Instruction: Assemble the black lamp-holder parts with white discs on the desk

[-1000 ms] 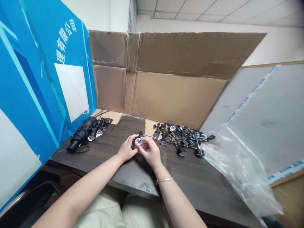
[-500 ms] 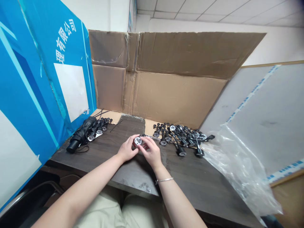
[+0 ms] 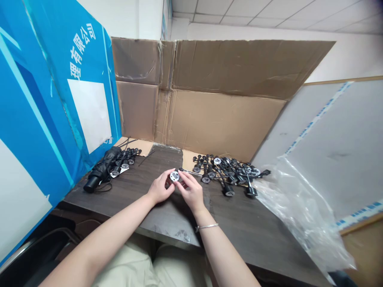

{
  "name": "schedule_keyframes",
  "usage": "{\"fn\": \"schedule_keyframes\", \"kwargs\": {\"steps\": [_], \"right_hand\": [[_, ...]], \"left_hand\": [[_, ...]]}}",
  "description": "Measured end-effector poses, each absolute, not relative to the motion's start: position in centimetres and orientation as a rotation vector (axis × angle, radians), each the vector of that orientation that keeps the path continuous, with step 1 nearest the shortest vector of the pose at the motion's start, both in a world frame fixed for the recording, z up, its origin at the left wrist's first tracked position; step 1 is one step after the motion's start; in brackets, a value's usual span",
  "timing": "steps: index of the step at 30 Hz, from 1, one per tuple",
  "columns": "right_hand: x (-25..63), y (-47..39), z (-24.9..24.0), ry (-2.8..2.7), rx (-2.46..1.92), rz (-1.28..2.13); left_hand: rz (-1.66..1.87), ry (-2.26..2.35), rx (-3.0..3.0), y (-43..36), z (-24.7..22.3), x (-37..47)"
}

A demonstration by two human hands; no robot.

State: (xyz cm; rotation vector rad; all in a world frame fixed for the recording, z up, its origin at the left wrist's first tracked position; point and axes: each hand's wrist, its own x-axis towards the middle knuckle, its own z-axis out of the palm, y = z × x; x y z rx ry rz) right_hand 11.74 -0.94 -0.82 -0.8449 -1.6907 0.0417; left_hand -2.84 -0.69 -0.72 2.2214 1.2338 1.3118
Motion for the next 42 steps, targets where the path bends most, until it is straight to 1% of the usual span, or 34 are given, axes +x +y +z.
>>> {"fn": "schedule_keyframes", "kwargs": {"steps": [12, 29, 36, 42], "right_hand": [[11.7, -0.8, -1.0, -1.670, -0.893, 0.054], [11.5, -1.3, -0.3, -1.671, -0.901, 0.303], [11.6, -1.1, -0.5, -1.691, -0.915, 0.455], [11.4, -0.6, -1.3, -1.656, -0.934, 0.788]], "left_hand": [[1.321, 1.195, 2.204, -0.8, -0.5, -3.1], [1.390, 1.225, 2.230, -0.4, -0.8, -3.0], [1.396, 1.220, 2.231, -0.3, -0.8, -3.0], [1.333, 1.207, 2.279, -0.5, -0.6, -3.1]]}}
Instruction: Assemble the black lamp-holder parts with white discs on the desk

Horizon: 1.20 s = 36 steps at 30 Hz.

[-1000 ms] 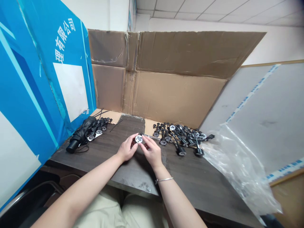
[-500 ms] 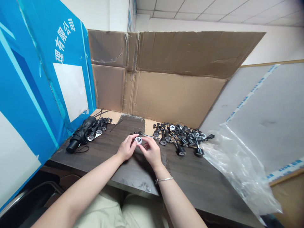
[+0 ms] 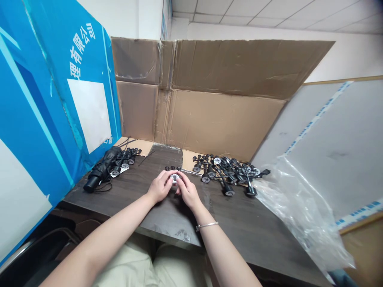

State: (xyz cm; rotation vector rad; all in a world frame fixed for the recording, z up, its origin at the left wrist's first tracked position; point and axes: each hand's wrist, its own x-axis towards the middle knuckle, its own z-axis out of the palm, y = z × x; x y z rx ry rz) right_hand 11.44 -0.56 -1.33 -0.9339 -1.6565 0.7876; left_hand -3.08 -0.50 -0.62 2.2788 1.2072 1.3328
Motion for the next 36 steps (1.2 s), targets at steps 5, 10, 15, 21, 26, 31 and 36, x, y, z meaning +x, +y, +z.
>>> {"fn": "schedule_keyframes", "kwargs": {"steps": [5, 10, 15, 21, 26, 31, 36], "right_hand": [[11.24, -0.41, -1.60, -1.624, -0.926, 0.830], [11.21, -0.41, -1.44, -1.599, -0.904, 0.816], [11.27, -0.53, -1.29, -1.603, -0.909, 0.797], [11.36, -0.48, -1.40, -1.611, -0.918, 0.759], [11.52, -0.30, -1.63, -1.613, -0.907, 0.758], [11.38, -0.36, -1.58, -1.621, -0.940, 0.733], [11.24, -0.52, -1.44, -1.639, -0.960, 0.715]], "left_hand": [[1.294, 1.168, 2.320, -0.60, -0.54, -3.05], [1.300, 1.173, 2.300, -0.63, -0.48, -2.98], [1.296, 1.173, 2.284, -0.65, -0.40, -2.95], [1.290, 1.188, 2.272, -0.56, -0.50, -2.97], [1.255, 1.179, 2.287, -0.49, -0.57, -2.97], [1.257, 1.159, 2.298, -0.44, -0.70, -2.93], [1.256, 1.161, 2.321, -0.37, -0.84, -2.90]]}}
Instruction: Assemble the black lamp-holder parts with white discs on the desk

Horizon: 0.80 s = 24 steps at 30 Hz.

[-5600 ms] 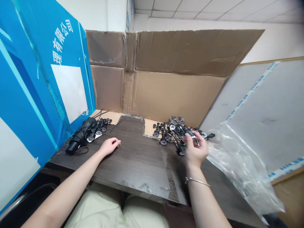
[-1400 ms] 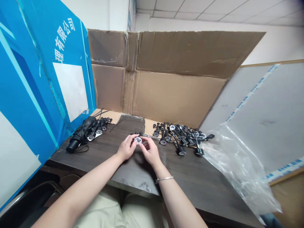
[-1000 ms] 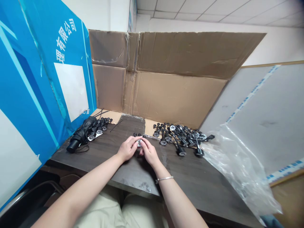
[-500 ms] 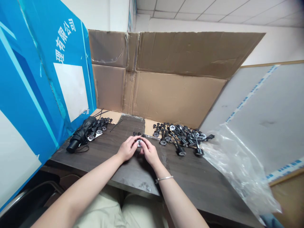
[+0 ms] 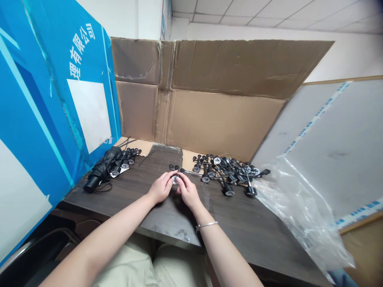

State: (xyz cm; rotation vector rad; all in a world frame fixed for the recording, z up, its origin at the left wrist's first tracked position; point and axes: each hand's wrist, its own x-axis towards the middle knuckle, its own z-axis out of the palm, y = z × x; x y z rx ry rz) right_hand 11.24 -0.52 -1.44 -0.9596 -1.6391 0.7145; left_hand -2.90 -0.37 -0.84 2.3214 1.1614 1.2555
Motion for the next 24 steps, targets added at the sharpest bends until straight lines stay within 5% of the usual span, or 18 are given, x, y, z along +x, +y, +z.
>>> {"fn": "schedule_keyframes", "kwargs": {"steps": [24], "right_hand": [[11.26, -0.71, -1.31, -1.678, -1.005, 0.735]], "left_hand": [[1.380, 1.086, 2.365, 0.13, -1.11, -2.91]]}}
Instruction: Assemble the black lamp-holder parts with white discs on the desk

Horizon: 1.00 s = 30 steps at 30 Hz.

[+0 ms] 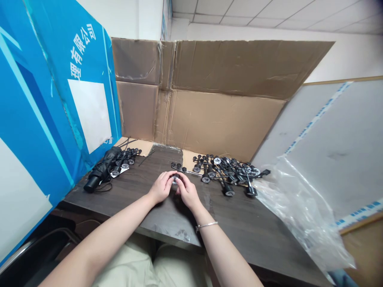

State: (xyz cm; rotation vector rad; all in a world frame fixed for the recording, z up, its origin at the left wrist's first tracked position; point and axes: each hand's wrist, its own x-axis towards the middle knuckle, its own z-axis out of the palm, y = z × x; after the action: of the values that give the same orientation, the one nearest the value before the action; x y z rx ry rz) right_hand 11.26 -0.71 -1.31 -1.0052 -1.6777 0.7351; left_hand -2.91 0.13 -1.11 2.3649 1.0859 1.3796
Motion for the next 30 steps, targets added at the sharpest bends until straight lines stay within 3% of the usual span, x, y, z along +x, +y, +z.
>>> {"fn": "schedule_keyframes", "kwargs": {"steps": [18, 30], "right_hand": [[11.54, -0.26, -1.46, -1.666, -1.018, 0.661], [11.20, -0.20, -1.88, -1.600, -0.986, 0.892]], "left_hand": [[1.346, 1.065, 2.374, -0.09, -0.98, -2.74], [1.364, 1.121, 2.348, 0.32, -1.35, -2.99]]}}
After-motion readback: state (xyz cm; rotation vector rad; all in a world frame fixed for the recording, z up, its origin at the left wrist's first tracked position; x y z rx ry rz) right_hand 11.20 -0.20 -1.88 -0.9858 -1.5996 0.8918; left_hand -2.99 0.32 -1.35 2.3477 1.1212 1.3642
